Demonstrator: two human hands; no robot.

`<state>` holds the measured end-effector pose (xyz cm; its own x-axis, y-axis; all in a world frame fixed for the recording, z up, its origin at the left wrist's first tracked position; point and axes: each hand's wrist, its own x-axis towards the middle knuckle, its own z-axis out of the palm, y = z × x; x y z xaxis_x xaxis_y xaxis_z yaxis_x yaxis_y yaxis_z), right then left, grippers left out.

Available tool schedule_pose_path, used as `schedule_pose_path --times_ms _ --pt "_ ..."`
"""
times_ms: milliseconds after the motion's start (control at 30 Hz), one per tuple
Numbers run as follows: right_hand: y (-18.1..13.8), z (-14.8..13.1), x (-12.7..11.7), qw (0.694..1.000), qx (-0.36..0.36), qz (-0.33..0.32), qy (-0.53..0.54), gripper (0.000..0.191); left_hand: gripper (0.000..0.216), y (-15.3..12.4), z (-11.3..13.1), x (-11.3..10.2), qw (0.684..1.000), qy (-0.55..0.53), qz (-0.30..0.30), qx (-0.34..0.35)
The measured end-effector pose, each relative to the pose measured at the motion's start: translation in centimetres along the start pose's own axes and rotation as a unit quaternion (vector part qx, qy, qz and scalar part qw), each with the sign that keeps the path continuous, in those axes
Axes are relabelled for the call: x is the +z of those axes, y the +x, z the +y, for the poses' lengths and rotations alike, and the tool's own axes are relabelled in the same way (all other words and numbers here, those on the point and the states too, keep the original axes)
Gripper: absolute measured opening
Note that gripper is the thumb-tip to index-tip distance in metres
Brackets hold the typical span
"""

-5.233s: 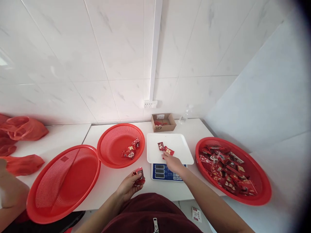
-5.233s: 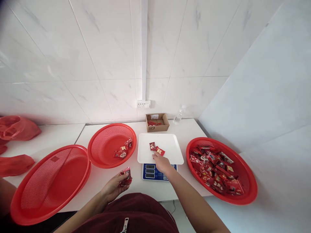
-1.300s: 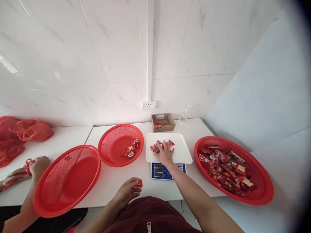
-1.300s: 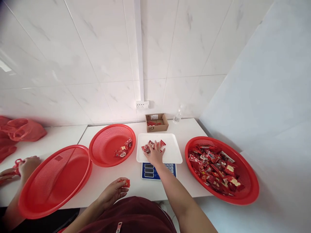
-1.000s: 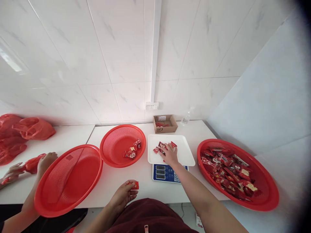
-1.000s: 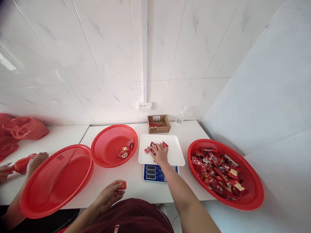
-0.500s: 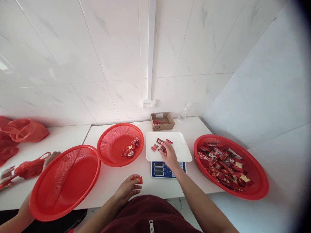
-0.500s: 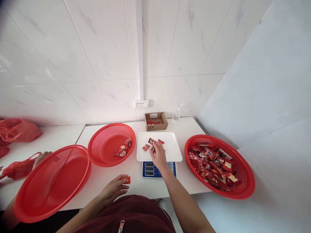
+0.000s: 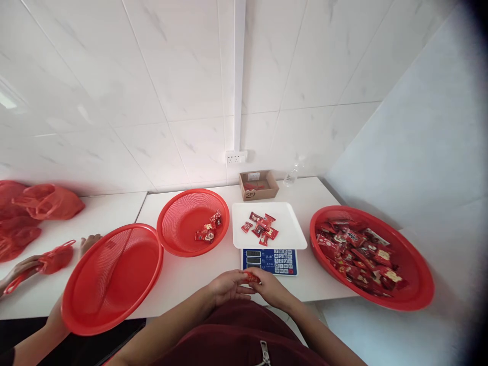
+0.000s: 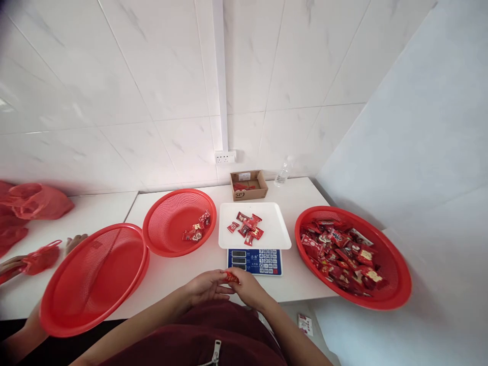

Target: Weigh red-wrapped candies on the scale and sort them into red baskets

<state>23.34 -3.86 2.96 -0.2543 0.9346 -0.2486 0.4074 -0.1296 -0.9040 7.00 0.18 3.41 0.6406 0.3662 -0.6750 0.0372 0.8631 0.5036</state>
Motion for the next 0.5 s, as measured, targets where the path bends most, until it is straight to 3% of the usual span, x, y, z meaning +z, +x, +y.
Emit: schedule_pose_path --times_ms 100,167,267,333,400,500 --pt "-0.5 1.8 -0.9 0.998 0.039 0.055 -0.002 0.026 0.037 0.5 0.1 -0.5 1.0 -0.001 0.01 -0.004" --pt "-0.9 3.6 -2.5 0.989 0.072 0.129 -0.011 0.028 0.042 0.5 0.5 -1.3 0.999 -0.009 0.047 0.007" --pt "-2.4 7.0 -6.7 0.95 0.097 0.284 -0.089 0.029 0.046 -0.1 1.5 -3.0 0.992 -0.01 0.114 0.055" --pt "-3.8 9.3 -10.0 0.913 0.136 0.355 -0.146 0.03 0.042 -0.8 2.2 -4.3 0.97 0.085 0.189 0.123" --pt "-5.5 11.4 -13.0 0.869 0.185 0.413 -0.199 0.035 0.033 -1.7 2.8 -5.7 0.899 0.26 0.274 0.219" --pt "-7.5 14.1 -15.8 0.821 0.272 0.438 -0.244 0.04 0.027 -3.5 3.6 -8.5 0.737 0.497 0.324 0.325"
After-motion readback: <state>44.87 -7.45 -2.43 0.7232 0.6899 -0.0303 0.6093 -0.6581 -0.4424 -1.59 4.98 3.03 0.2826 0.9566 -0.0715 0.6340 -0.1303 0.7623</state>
